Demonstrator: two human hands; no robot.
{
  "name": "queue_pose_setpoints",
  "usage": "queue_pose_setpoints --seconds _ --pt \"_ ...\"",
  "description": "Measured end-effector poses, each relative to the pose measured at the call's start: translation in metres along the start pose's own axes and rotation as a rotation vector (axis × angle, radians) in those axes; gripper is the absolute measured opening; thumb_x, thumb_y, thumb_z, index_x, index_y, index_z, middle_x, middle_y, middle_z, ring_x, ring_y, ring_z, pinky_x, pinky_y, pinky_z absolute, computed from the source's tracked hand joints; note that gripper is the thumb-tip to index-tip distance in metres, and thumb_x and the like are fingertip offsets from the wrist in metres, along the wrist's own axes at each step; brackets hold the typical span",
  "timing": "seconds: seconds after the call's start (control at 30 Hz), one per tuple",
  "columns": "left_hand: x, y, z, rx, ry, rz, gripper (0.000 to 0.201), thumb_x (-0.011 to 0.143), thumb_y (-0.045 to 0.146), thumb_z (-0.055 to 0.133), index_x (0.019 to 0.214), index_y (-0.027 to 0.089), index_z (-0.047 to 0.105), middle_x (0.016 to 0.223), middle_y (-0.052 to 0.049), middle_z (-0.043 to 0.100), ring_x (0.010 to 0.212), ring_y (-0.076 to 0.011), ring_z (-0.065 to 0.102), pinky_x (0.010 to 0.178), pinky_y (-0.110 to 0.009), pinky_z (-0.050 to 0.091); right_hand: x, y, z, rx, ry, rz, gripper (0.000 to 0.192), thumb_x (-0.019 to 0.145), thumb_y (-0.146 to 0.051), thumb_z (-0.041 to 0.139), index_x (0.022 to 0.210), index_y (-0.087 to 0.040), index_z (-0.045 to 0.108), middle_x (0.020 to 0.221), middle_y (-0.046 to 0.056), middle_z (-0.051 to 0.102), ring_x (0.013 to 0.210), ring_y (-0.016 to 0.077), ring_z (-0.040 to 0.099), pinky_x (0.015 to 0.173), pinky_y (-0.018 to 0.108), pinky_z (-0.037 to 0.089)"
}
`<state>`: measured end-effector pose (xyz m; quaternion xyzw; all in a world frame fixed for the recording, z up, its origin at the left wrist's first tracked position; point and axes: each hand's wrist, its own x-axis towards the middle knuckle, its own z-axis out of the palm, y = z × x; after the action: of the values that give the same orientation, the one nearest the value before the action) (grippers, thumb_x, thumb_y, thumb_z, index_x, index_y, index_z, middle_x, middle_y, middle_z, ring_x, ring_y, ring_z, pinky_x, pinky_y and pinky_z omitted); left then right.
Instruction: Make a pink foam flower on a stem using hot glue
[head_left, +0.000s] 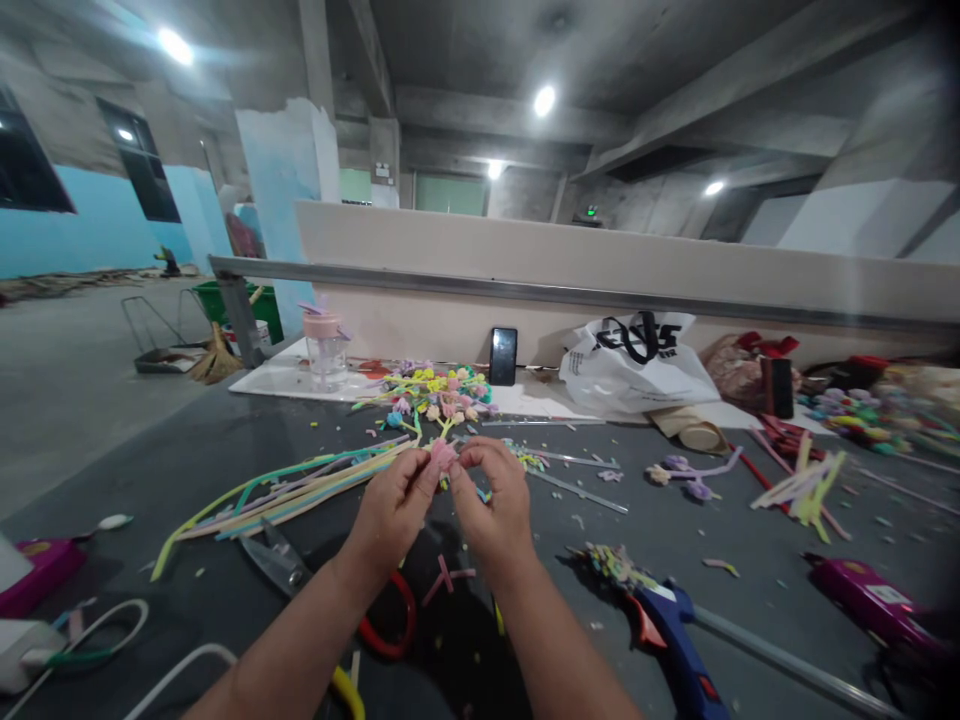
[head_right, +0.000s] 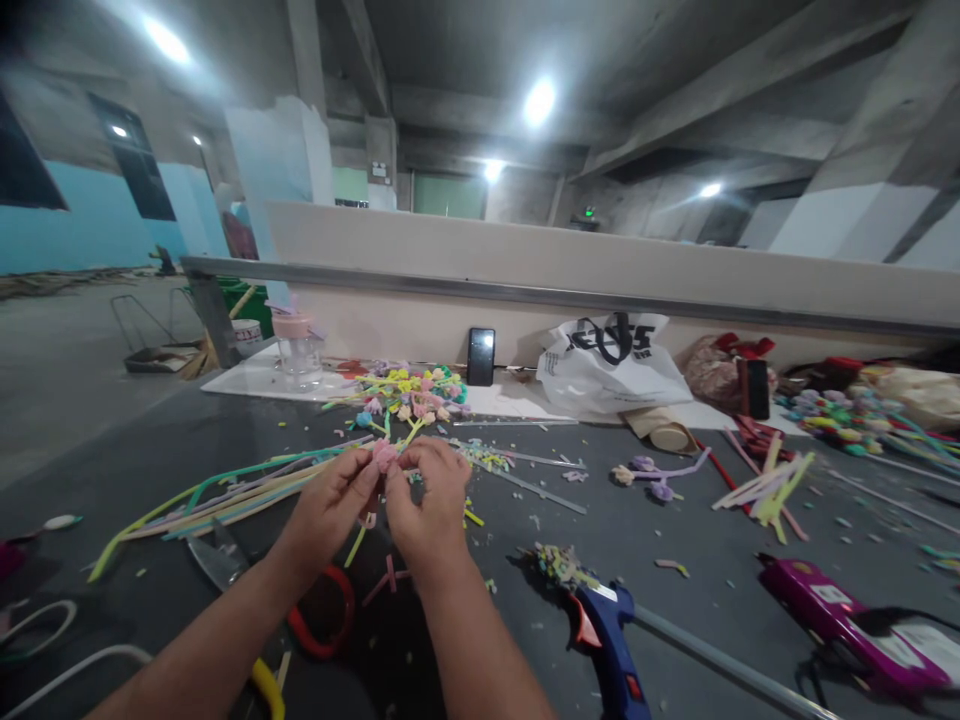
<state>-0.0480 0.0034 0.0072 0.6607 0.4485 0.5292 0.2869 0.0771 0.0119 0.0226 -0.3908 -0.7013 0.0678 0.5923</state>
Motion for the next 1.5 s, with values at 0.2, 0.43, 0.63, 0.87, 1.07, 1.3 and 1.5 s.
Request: queue_pose_setpoints --seconds 0.2,0.43,0.63,0.87,1.07,1.3,1.5 --pt "0.003 -0.004 0.001 -0.091 -0.041 -0.097 0.027 0.087 0.039 0.039 0.071 0.019 0.049 0.057 0.004 0.047 0.049 -0.01 0.045 0.046 -0.021 0.036 -0.001 -0.001 -0.001 -0.102 -0.009 -0.047 0.006 0.073 -0.014 0.055 0.071 -0.02 0.057 0.081 0.003 0.061 0.085 0.0191 0.056 0.081 0.036 0.033" --pt "0.0 -0.004 0.002 -0.024 0.098 -0.063 0.026 0.086 0.035 0.042 0.065 0.019 0.045 0.055 0.005 0.044 0.049 -0.0095 0.044 0.048 -0.021 0.035 -0.006 -0.001 0.0 -0.24 0.076 -0.158 0.01 0.073 -0.012 0.058 0.075 -0.021 0.062 0.085 0.002 0.06 0.087 0.0181 0.055 0.083 0.036 0.028" --pt "-0.001 -0.003 0.005 -0.041 0.116 -0.088 0.028 0.085 0.035 0.042 0.062 0.021 0.041 0.051 0.006 0.043 0.045 -0.0098 0.043 0.045 -0.021 0.035 -0.007 -0.003 0.0 -0.27 0.11 -0.193 0.012 0.074 -0.012 0.058 0.072 -0.022 0.063 0.089 0.002 0.057 0.088 0.0181 0.055 0.085 0.038 0.028" --pt "0.0 -0.001 0.006 -0.063 0.121 -0.105 0.027 0.085 0.034 0.044 0.061 0.02 0.041 0.049 0.006 0.043 0.044 -0.0092 0.043 0.045 -0.02 0.035 -0.009 -0.004 0.0 -0.278 0.075 -0.206 0.012 0.076 -0.012 0.056 0.071 -0.022 0.061 0.092 0.004 0.056 0.09 0.019 0.053 0.085 0.04 0.029" --pt "0.001 -0.003 0.007 -0.233 0.068 -0.135 0.026 0.084 0.033 0.044 0.062 0.02 0.041 0.048 0.007 0.043 0.042 -0.0086 0.041 0.042 -0.02 0.034 -0.006 0.003 0.0 -0.2 0.017 -0.187 0.012 0.075 -0.013 0.058 0.082 -0.022 0.061 0.094 0.004 0.056 0.094 0.0206 0.052 0.083 0.039 0.031" --pt "-0.001 -0.004 0.009 -0.266 0.02 -0.15 0.025 0.084 0.032 0.045 0.062 0.019 0.043 0.05 0.007 0.043 0.043 -0.008 0.04 0.042 -0.02 0.032 -0.004 0.009 0.002 -0.122 -0.006 -0.149 0.009 0.076 -0.012 0.056 0.077 -0.02 0.059 0.091 0.004 0.053 0.09 0.02 0.051 0.081 0.037 0.034" --pt "-0.004 0.001 0.01 -0.252 0.033 -0.145 0.027 0.083 0.033 0.047 0.06 0.019 0.044 0.051 0.006 0.043 0.045 -0.0081 0.039 0.044 -0.02 0.032 -0.009 0.008 0.006 -0.089 0.032 -0.113 0.011 0.079 -0.011 0.05 0.076 -0.02 0.054 0.086 0.003 0.05 0.087 0.0193 0.048 0.079 0.036 0.034"
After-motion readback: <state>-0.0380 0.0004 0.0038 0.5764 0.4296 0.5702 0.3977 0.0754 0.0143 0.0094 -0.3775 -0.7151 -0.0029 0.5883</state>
